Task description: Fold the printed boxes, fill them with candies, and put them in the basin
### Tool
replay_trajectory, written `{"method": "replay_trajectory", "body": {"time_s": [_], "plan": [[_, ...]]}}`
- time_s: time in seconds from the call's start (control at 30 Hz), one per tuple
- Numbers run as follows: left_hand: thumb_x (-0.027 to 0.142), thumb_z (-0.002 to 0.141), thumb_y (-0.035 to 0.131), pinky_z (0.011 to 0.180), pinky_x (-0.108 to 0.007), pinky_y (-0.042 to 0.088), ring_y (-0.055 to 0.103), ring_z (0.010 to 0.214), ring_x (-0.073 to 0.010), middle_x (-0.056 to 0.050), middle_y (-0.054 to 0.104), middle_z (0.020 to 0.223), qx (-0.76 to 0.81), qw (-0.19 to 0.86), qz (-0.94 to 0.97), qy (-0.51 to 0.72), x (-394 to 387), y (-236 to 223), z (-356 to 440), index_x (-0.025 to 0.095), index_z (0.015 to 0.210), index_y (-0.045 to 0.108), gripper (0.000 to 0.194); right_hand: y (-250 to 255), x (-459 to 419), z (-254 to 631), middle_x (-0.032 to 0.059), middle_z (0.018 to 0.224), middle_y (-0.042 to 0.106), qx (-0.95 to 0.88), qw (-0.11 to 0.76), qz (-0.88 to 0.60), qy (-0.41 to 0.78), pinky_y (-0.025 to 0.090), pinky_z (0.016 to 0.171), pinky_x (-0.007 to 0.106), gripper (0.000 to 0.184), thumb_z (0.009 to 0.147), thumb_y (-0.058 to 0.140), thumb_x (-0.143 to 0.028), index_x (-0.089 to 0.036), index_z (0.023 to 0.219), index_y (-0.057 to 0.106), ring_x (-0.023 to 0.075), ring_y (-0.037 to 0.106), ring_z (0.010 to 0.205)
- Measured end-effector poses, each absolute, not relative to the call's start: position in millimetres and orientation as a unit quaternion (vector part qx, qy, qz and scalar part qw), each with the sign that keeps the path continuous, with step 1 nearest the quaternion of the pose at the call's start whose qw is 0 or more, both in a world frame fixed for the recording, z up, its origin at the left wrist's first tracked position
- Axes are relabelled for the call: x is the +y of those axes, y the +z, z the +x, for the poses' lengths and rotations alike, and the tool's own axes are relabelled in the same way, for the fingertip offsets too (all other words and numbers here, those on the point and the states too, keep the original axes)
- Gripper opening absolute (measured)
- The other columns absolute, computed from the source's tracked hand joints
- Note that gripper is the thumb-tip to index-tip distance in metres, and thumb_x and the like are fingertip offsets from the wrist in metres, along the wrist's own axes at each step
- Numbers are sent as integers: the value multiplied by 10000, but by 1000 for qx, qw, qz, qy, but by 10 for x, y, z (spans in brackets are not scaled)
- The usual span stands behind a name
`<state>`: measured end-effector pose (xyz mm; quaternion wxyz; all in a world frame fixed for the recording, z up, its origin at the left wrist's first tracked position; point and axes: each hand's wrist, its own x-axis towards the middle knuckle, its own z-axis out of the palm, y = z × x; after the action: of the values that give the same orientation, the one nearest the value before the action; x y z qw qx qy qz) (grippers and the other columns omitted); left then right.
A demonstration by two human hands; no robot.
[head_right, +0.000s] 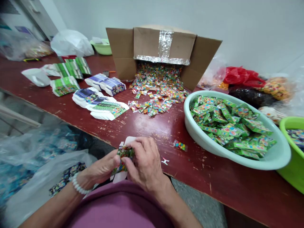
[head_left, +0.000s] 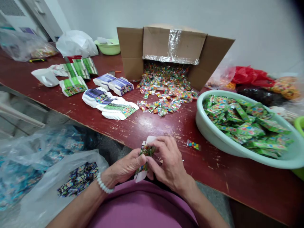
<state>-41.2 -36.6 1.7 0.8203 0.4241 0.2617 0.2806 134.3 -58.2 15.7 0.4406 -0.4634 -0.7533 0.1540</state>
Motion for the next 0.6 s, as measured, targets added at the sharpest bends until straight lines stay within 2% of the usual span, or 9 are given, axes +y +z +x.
{"method": "replay_trajectory", "body": {"time_s": [0.1, 0.2, 0.43, 0.53, 0.6], "plan": [[682, 735, 724, 628, -254, 476, 580, 638, -147, -53, 664, 723, 270, 814, 451, 248, -357, -60, -463, 126, 967, 737, 603, 177, -584, 1353, 87, 1110, 609, -777, 415, -451, 144, 491, 867, 399, 285, 874, 657, -184, -215, 1142, 563, 246, 562, 1011], [718, 715, 712, 599, -236, 436, 530, 610, -130, -40, 637, 686, 284, 803, 475, 223, -343, -120, -489, 125, 872, 720, 613, 187, -582, 1389, 60, 1046, 620, -775, 398, -441, 217, 502, 798, 326, 225, 877, 629, -133, -217, 1077, 571, 207, 592, 948], [789, 694, 660, 586, -235, 406, 542, 618, -136, -37, 623, 714, 271, 790, 521, 177, -299, -103, -502, 126, 1011, 693, 735, 210, -556, 1465, 7, 928, 655, -751, 405, -417, 313, 475, 729, 245, 226, 828, 632, -51, -223, 969, 594, 142, 616, 821], [817, 707, 619, 554, -230, 390, 555, 555, -129, -33, 622, 654, 278, 786, 530, 157, -279, -87, -500, 116, 953, 686, 745, 195, -520, 1484, -25, 840, 655, -735, 376, -421, 374, 455, 692, 219, 268, 787, 668, -30, -221, 965, 610, 124, 613, 767], [766, 736, 646, 542, -222, 395, 567, 529, -127, -26, 625, 612, 285, 790, 525, 137, -267, -92, -496, 125, 882, 677, 658, 189, -505, 1496, -35, 778, 647, -734, 360, -424, 391, 435, 670, 209, 215, 791, 667, -28, -210, 895, 617, 113, 602, 726]]}}
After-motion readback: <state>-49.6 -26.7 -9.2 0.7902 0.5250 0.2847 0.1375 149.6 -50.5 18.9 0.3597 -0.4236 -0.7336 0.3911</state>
